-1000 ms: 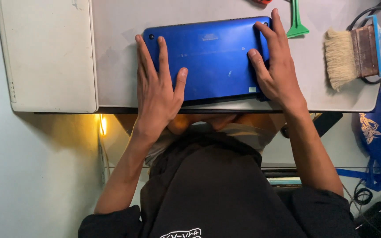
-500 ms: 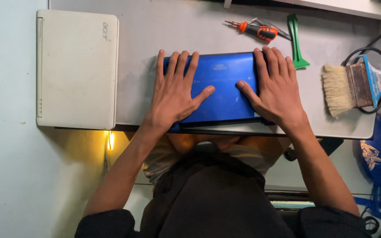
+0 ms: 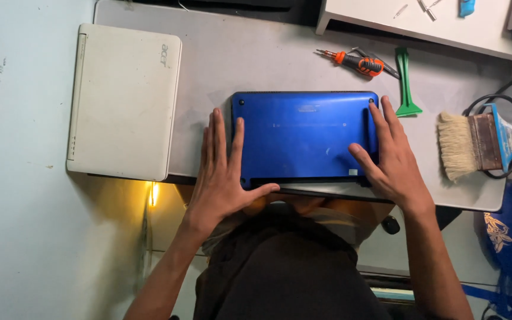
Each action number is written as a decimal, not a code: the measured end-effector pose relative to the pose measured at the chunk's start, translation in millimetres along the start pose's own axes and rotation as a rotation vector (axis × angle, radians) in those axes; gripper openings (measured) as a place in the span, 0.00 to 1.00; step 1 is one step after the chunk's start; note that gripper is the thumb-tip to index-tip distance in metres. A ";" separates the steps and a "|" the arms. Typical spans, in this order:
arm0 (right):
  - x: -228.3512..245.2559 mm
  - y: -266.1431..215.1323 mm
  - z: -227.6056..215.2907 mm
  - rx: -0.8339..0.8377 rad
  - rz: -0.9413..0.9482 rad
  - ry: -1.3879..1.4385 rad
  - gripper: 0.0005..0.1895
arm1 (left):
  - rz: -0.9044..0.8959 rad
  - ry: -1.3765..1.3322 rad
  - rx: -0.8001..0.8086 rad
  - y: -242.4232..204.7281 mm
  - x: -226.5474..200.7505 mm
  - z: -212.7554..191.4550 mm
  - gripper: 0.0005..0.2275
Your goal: The person uses a screwdriver to remove screws from the back of a disassembled laptop. They then remove the old battery, place a new battery into the laptop, and reattach the blue back cover.
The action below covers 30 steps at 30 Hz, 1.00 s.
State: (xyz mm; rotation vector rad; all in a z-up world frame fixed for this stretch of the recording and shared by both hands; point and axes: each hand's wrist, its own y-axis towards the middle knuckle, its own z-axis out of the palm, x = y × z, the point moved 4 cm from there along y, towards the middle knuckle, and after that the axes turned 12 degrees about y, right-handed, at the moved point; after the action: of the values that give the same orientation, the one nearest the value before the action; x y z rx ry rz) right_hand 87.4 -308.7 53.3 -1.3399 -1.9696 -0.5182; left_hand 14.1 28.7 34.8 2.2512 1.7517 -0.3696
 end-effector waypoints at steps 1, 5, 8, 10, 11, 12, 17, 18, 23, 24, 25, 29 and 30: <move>-6.9 -6.6 5.3 -0.040 -0.027 0.054 0.47 | -0.024 -0.092 -0.009 -6.1 -0.5 5.7 0.69; -13.6 -14.1 24.6 -0.124 -0.153 0.224 0.48 | -0.047 -0.286 -0.134 -11.1 -11.6 24.8 0.57; -11.3 -11.7 21.9 -0.182 -0.231 0.318 0.47 | 0.018 -0.298 -0.256 -5.7 -21.3 29.2 0.49; -7.5 -12.3 21.0 -0.182 -0.228 0.282 0.43 | 0.016 -0.288 -0.300 -5.3 -23.7 29.4 0.45; -5.7 -12.9 21.2 -0.182 -0.219 0.244 0.40 | 0.015 -0.282 -0.340 -5.9 -24.5 29.0 0.42; -2.2 -14.0 18.6 -0.182 -0.221 0.246 0.40 | 0.013 -0.280 -0.341 -5.3 -24.7 29.4 0.42; 20.6 -16.3 4.2 -0.175 -0.174 0.255 0.33 | 0.003 -0.424 -0.398 -4.6 -27.1 17.2 0.39; 24.3 -16.6 3.0 -0.176 -0.175 0.254 0.33 | 0.004 -0.423 -0.399 -6.4 -30.0 11.9 0.39; 27.2 -11.8 2.6 -0.177 -0.063 0.265 0.35 | -0.065 -0.412 -0.348 -5.2 -32.7 10.8 0.38; 23.6 -9.5 3.3 -0.176 -0.064 0.266 0.35 | -0.066 -0.411 -0.349 -3.1 -31.9 10.0 0.38; 19.7 -7.1 3.8 -0.178 -0.064 0.282 0.35 | -0.062 -0.386 -0.340 -0.7 -31.6 9.5 0.38; 14.7 -2.5 4.6 -0.204 -0.051 0.304 0.33 | -0.058 -0.342 -0.310 6.6 -30.3 5.7 0.37; 17.2 -2.3 5.3 -0.204 -0.051 0.303 0.33 | -0.058 -0.343 -0.311 7.2 -29.9 5.4 0.37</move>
State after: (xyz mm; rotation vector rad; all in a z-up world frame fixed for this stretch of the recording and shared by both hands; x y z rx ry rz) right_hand 79.7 -294.9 62.3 -1.2488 -1.7400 -0.9120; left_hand 13.7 -1.9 40.8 1.8033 1.5743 -0.4318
